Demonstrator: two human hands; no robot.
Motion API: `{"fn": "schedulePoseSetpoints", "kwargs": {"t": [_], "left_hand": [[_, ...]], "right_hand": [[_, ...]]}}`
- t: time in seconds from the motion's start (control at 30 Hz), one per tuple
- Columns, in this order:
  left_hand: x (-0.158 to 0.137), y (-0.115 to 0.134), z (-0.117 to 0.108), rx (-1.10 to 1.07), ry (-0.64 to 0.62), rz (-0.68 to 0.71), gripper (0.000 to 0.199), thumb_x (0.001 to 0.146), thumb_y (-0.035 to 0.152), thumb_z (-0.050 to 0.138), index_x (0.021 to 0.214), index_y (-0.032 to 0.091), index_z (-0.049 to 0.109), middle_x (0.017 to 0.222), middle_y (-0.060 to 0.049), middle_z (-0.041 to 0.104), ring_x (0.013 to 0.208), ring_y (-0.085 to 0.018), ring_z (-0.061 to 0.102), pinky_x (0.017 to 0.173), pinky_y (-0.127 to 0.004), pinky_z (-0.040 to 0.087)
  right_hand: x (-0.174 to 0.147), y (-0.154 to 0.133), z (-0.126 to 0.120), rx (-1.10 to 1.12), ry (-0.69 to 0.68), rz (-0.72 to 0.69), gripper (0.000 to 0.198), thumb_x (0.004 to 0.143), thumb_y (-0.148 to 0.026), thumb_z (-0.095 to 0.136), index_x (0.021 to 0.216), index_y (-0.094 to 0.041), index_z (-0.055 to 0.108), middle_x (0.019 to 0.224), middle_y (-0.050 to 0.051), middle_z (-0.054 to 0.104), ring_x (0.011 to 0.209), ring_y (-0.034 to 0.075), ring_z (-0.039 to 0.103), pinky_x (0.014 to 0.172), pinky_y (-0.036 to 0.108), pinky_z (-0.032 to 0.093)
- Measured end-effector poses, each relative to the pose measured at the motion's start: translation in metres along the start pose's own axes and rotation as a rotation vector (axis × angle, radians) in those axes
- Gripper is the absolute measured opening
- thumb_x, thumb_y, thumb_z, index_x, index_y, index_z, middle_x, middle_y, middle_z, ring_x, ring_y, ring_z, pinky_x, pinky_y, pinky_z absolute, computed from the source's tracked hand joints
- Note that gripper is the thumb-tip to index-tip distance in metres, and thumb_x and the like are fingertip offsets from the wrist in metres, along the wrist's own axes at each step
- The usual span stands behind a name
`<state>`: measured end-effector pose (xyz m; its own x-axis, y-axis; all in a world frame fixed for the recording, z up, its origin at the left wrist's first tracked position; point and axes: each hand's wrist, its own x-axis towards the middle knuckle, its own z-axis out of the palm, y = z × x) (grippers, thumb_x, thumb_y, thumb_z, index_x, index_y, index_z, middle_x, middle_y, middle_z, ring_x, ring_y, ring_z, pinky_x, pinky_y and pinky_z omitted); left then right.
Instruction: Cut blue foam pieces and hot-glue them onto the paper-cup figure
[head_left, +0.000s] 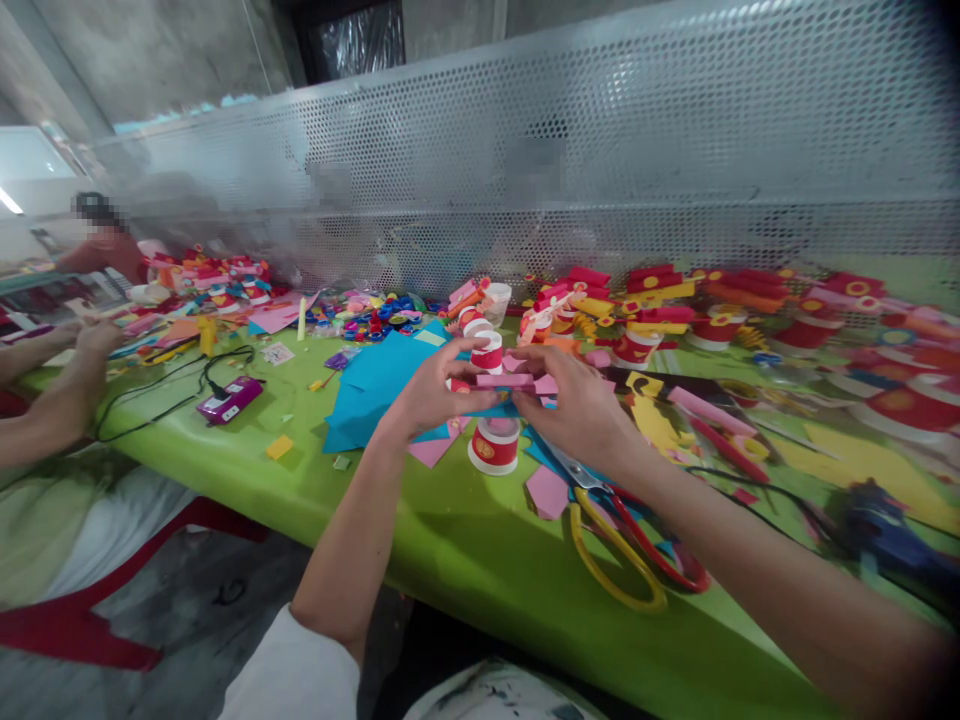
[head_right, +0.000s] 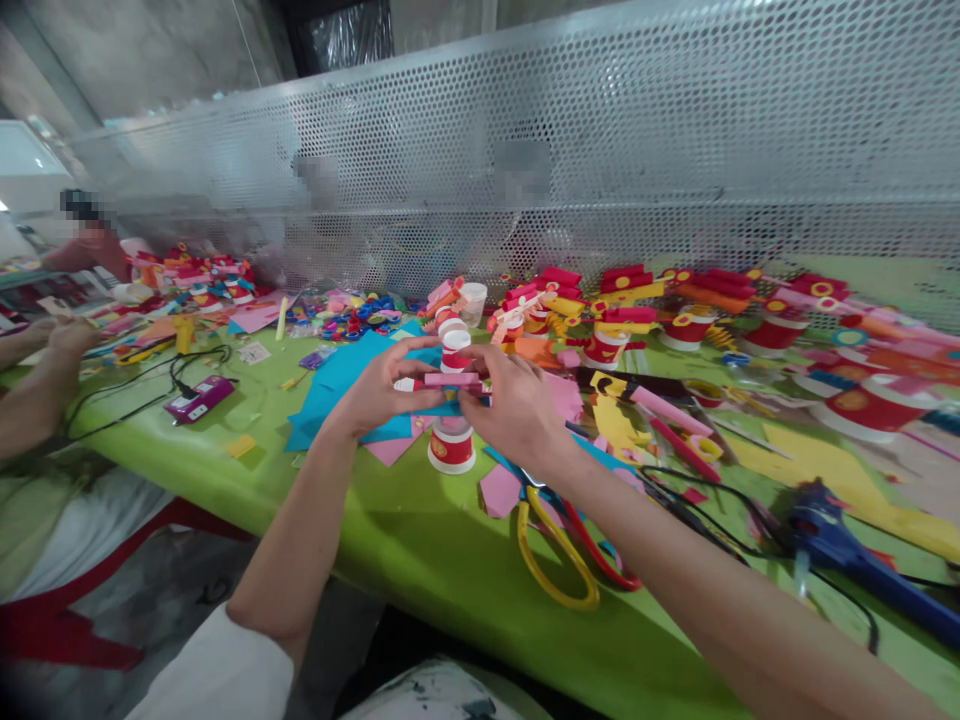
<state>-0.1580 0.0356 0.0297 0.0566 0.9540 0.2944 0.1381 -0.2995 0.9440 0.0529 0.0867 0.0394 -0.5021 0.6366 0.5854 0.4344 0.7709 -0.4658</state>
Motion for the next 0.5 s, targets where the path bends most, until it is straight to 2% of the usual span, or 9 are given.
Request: {"fn": "schedulePoseSetpoints", "kwargs": {"t": [0.07, 0.17, 0.27, 0.33, 0.5], "left_hand": [[-0.001, 0.000, -0.004, -0.015, -0.003, -0.012, 0.077, 0.076, 0.045, 0.089, 0.143, 0.021, 0.058, 0.107, -0.012, 0.076, 0.112, -0.032, 0.070, 0.095, -0.046, 0.055], [-0.002, 0.001, -0.008, -0.058, 0.029, -0.025, 0.062, 0.093, 0.064, 0.064, 0.138, 0.022, 0.064, 0.112, -0.012, 0.077, 0.121, -0.033, 0.066, 0.107, -0.050, 0.047], [-0.003, 0.003, -0.009, -0.095, 0.027, -0.075, 0.072, 0.097, 0.075, 0.041, 0.141, 0.023, 0.064, 0.113, -0.011, 0.078, 0.124, -0.034, 0.065, 0.115, -0.051, 0.039], [-0.003, 0.003, -0.010, -0.101, 0.006, -0.101, 0.077, 0.097, 0.078, 0.036, 0.145, 0.022, 0.061, 0.113, -0.012, 0.078, 0.123, -0.035, 0.066, 0.116, -0.052, 0.037], [-0.006, 0.001, -0.010, -0.060, 0.021, -0.100, 0.074, 0.099, 0.074, 0.040, 0.147, 0.021, 0.058, 0.117, -0.013, 0.077, 0.125, -0.035, 0.064, 0.115, -0.052, 0.037]], "right_hand": [[0.001, 0.001, -0.002, 0.050, -0.025, 0.013, 0.040, 0.086, -0.023, 0.061, 0.126, -0.022, 0.062, 0.117, 0.014, 0.077, 0.110, 0.034, 0.072, 0.095, 0.055, 0.058], [0.002, 0.002, -0.005, 0.140, -0.075, 0.043, 0.040, 0.086, -0.020, 0.058, 0.126, -0.023, 0.062, 0.123, 0.013, 0.076, 0.116, 0.033, 0.072, 0.096, 0.053, 0.060], [0.002, 0.001, -0.008, 0.197, -0.109, 0.072, 0.040, 0.087, -0.020, 0.056, 0.126, -0.023, 0.062, 0.128, 0.014, 0.075, 0.122, 0.033, 0.070, 0.093, 0.051, 0.062], [0.002, 0.000, -0.009, 0.228, -0.121, 0.092, 0.041, 0.086, -0.021, 0.056, 0.126, -0.022, 0.062, 0.131, 0.014, 0.073, 0.124, 0.033, 0.069, 0.093, 0.051, 0.062], [0.002, 0.005, -0.017, 0.348, -0.155, 0.137, 0.050, 0.077, -0.015, 0.060, 0.126, -0.025, 0.061, 0.130, 0.012, 0.073, 0.128, 0.029, 0.066, 0.108, 0.053, 0.053]]}}
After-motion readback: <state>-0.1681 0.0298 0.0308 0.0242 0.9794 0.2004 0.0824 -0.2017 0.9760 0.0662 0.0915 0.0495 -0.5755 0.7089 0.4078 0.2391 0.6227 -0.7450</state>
